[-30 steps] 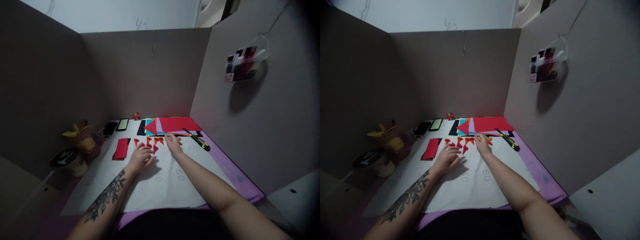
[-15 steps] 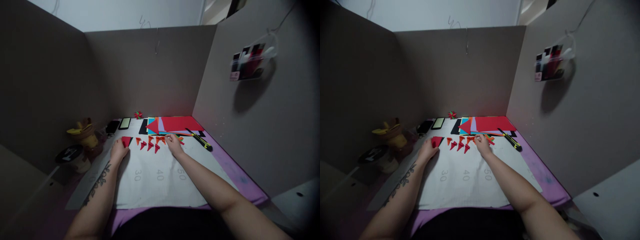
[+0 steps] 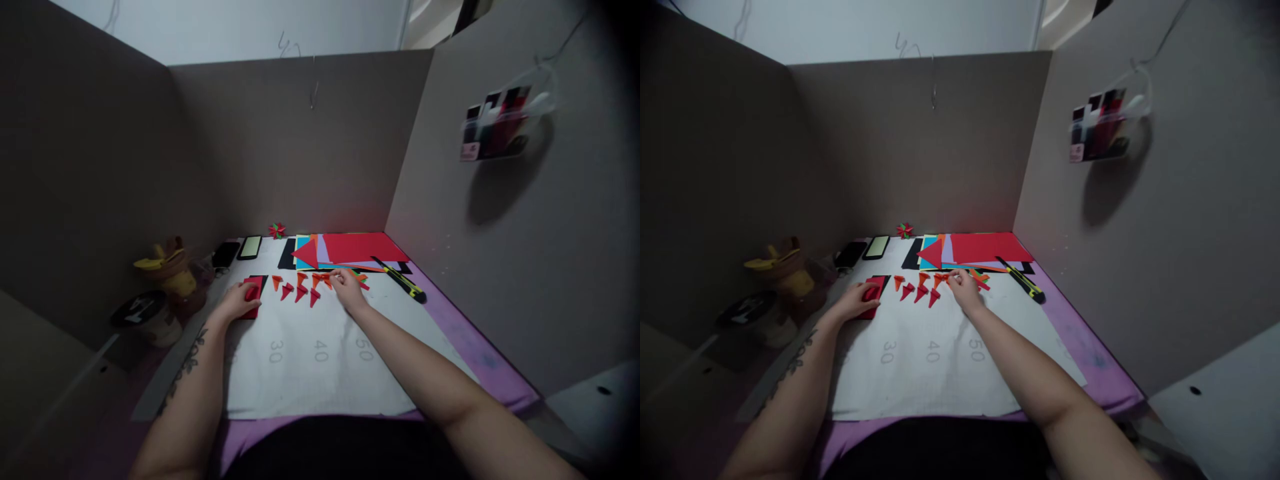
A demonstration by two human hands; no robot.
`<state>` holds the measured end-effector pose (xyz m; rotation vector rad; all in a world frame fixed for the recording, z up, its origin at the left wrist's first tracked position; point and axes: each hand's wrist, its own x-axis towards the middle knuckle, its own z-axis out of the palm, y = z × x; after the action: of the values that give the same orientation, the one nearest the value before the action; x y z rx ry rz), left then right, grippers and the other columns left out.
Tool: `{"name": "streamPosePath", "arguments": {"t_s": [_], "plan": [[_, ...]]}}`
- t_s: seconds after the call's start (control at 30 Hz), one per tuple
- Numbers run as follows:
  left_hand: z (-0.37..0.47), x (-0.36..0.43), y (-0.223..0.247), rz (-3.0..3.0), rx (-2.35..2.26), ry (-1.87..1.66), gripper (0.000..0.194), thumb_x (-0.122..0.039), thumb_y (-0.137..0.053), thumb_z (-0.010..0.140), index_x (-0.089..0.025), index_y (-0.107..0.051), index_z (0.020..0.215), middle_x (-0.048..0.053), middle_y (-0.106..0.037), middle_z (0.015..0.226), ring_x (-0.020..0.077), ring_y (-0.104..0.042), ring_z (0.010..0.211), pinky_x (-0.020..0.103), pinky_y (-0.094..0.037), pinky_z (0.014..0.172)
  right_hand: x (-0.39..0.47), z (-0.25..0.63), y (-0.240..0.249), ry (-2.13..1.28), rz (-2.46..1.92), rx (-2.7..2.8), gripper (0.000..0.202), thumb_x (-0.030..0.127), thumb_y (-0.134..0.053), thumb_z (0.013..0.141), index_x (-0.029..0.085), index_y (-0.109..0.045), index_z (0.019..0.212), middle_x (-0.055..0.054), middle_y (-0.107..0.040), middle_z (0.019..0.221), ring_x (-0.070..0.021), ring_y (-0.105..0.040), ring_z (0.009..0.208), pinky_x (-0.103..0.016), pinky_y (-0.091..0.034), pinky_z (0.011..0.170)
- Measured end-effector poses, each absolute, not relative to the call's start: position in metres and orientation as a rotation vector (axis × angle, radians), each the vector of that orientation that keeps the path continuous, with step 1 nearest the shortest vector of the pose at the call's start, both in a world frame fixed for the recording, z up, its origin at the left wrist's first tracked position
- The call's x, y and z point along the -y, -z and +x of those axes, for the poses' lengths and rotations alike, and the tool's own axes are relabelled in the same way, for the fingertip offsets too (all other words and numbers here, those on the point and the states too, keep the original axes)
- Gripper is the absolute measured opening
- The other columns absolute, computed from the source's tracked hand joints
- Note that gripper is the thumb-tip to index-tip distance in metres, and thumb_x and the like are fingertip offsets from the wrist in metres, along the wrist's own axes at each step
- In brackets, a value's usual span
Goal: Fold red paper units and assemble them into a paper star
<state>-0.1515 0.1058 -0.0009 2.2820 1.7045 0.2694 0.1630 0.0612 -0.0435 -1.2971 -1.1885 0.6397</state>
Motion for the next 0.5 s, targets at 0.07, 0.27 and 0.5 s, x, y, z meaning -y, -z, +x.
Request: {"name": "streamPosePath", "arguments": {"t_s": [0.07,0.27,0.5], "plan": [[-0.157,-0.106,-0.002,2.198,-1.749,-0.24,0.064,-0.051,-0.063,0.065,-0.02,-0.054,0.119,0.012,-0.054,0.113,0.0276,-0.055,0.098,0.035,-0.041,0.087,-0.061,0.163,0.043,-0.649,-1.299,1.197,0.016,0.036,-0.053,0.075,0.021,-0.055,0.079,0.007,-0.035,0.051,-0.0098,-0.03,0.043,-0.022,-0.022,0.042],[-0.177,-0.099,-0.013,2.235,-1.589,-0.068,0.081,-0.049,-0.073,0.052,-0.021,-0.05,0.125,0.012,-0.047,0.126,0.0317,-0.045,0.115,0.036,-0.039,0.093,-0.059,0.162,0.04,-0.59,-1.324,1.198,0.018,0.037,-0.053,0.075,0.02,-0.056,0.076,0.005,-0.039,0.053,-0.0103,-0.032,0.046,-0.023,-0.024,0.044],[-0.179,-0.093,-0.014,2.107,-1.639,-0.262,0.057,-0.035,-0.076,0.044,-0.019,-0.061,0.096,0.007,-0.065,0.091,0.0265,-0.06,0.084,0.031,-0.046,0.068,-0.061,0.164,0.041,-0.574,-1.322,1.194,0.02,0.039,-0.053,0.076,0.019,-0.056,0.075,0.005,-0.042,0.052,-0.0112,-0.034,0.047,-0.023,-0.027,0.046]]}}
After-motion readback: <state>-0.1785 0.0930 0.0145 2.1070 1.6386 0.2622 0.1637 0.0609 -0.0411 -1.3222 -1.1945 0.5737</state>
